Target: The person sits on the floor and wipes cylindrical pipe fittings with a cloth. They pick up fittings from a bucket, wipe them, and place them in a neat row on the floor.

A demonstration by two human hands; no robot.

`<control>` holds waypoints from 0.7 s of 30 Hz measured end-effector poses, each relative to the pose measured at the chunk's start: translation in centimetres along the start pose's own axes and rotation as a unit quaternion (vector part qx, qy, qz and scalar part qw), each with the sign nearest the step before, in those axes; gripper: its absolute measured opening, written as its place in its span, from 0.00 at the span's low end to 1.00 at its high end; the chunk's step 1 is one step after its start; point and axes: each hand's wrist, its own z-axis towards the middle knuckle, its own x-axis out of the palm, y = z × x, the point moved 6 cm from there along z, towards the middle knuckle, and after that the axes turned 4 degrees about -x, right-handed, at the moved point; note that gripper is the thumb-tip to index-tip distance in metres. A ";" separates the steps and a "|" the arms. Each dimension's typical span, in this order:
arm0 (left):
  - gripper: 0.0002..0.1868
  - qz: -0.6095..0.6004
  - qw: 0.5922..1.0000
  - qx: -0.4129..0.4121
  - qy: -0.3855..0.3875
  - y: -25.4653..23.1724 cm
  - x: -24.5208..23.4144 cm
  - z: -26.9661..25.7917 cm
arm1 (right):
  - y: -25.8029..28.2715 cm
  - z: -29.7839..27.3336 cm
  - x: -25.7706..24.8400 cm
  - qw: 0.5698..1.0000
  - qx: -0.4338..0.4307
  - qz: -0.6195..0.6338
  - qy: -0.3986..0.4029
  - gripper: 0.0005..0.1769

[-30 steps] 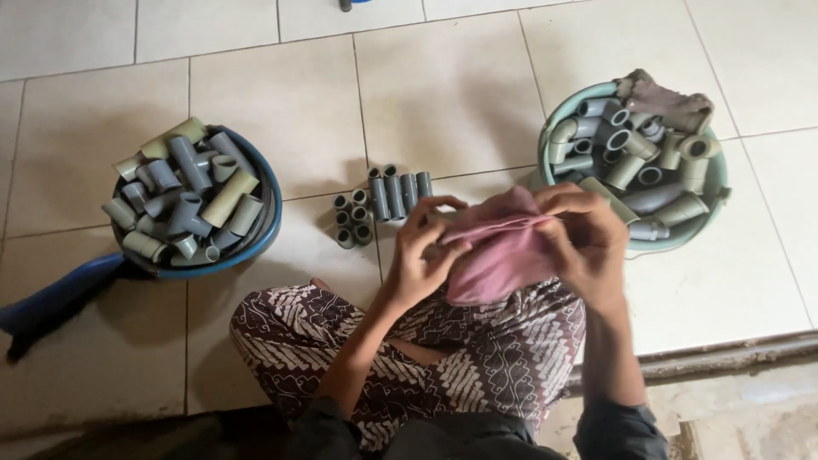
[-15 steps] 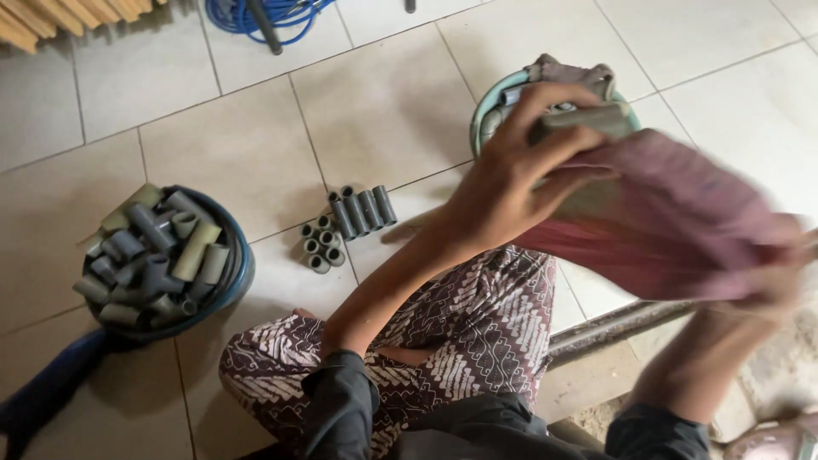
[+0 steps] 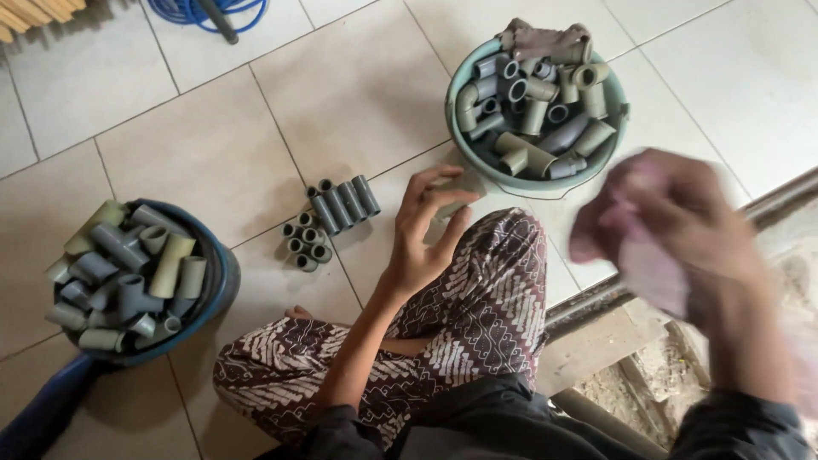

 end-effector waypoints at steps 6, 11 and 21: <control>0.18 0.011 0.996 -0.089 -0.021 8.6 -1.2 -7.3 | -18.9 0.6 4.9 0.973 0.178 0.145 0.008 0.16; 0.10 0.044 0.992 -0.119 -0.005 11.0 -3.0 -9.4 | -25.4 2.3 11.1 0.927 0.206 0.304 0.075 0.30; 0.04 0.094 0.980 -0.148 -0.097 13.5 -8.4 -10.8 | -22.8 3.2 10.5 0.983 0.165 -0.081 0.007 0.10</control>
